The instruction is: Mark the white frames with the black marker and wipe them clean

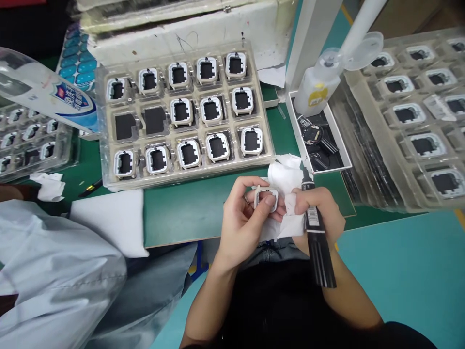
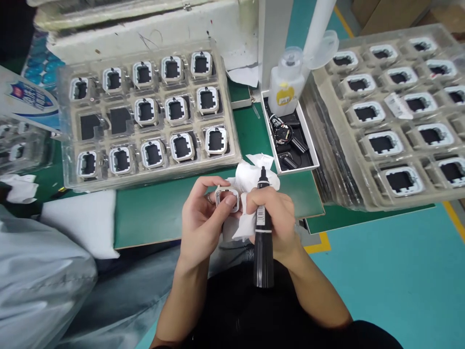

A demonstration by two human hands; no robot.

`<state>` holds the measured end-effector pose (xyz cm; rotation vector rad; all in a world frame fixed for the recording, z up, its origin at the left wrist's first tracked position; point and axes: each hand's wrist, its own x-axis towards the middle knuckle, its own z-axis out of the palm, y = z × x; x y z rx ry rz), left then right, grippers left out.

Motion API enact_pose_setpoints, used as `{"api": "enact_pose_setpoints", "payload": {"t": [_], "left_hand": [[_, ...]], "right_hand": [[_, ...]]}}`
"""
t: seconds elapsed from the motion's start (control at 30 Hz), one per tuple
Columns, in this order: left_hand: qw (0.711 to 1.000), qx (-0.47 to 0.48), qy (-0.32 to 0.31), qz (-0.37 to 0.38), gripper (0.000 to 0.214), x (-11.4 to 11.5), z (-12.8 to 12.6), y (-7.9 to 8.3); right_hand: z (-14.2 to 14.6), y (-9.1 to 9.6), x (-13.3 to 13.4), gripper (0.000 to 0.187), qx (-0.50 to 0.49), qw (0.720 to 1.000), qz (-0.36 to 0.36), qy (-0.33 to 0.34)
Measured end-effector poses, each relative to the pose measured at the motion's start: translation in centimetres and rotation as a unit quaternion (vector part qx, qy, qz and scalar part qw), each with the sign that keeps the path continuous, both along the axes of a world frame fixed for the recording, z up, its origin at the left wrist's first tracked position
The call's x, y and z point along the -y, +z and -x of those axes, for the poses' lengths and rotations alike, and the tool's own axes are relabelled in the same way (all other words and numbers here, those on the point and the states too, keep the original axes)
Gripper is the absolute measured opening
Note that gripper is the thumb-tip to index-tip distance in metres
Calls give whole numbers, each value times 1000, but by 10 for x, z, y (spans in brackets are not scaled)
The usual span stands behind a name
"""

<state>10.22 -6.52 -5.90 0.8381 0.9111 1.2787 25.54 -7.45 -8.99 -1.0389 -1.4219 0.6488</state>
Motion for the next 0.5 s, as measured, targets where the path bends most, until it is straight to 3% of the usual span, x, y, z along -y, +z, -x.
{"api": "enact_pose_setpoints", "payload": {"t": [0.13, 0.27, 0.5], "left_hand": [[1000, 7, -14, -8, 19, 1, 0, -1], [1000, -13, -4, -11, 14, 0, 0, -1], [995, -82, 10, -47, 13, 2, -1, -5]], "right_hand": [[-6, 9, -9, 25, -60, 994, 12, 91], [-10, 16, -14, 32, -52, 987, 44, 147], [-13, 14, -11, 25, 53, 997, 33, 46]]}}
